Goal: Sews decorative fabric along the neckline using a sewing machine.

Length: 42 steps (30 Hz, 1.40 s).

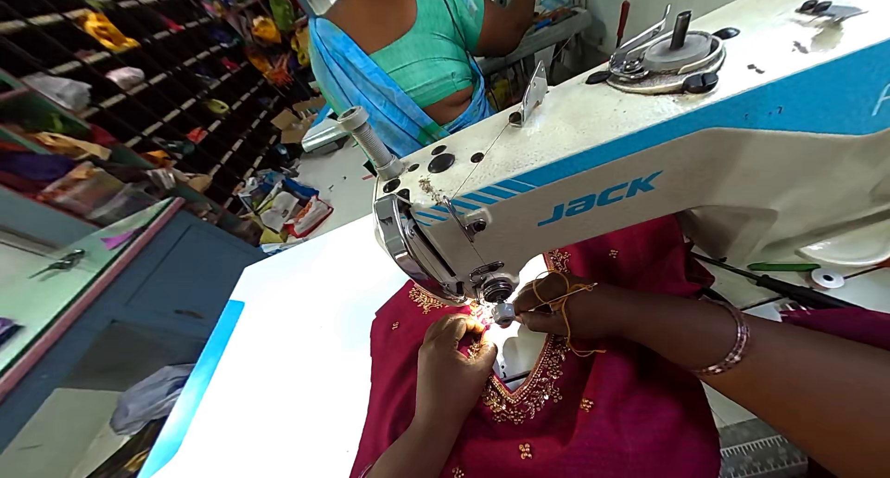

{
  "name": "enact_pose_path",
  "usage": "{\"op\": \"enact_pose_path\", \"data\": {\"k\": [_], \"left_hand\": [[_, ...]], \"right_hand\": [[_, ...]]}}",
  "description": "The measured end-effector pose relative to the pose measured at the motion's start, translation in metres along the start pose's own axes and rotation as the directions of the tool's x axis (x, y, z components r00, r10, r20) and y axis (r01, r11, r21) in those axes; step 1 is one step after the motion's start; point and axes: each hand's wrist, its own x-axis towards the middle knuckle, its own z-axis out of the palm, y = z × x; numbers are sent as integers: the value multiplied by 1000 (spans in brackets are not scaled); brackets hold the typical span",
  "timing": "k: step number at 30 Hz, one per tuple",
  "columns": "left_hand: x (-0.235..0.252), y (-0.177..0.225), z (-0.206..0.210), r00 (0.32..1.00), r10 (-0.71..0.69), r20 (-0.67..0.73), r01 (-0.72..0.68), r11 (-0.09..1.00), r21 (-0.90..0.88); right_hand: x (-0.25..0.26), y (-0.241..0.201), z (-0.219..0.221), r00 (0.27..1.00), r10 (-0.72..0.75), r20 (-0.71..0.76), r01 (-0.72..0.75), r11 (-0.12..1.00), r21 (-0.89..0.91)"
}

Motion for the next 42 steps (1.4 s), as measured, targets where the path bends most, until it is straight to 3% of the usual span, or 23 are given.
{"op": "enact_pose_path", "data": {"k": [9, 19, 24, 28, 29, 32, 42], "left_hand": [[0, 2, 0, 1000, -22, -16, 22, 1000, -11], [1, 3, -1, 999, -33, -11, 33, 999, -5], [1, 1, -1, 1000, -31, -5, 31, 999, -22], [0, 0, 0, 1000, -30, 4, 30, 999, -25], [0, 0, -1, 1000, -26, 9, 26, 999, -23], [0, 1, -3, 999, -27, 29, 27, 1000, -13], [0, -1, -2, 999, -42, 16, 42, 999, -35]], "right_hand": [[1, -14, -5, 996, 80, 42, -79, 996, -35], [0, 2, 0, 1000, -14, -3, 14, 1000, -19], [0, -4, -2, 999, 30, 20, -30, 1000, -9], [3, 32, 14, 969, -218, -119, 217, 976, -26], [3, 31, 13, 970, -216, -109, 214, 976, -31], [0, 1, 0, 999, -28, 19, 29, 999, -46], [-1, -1, 1, 998, -61, -11, 60, 997, -55]]}}
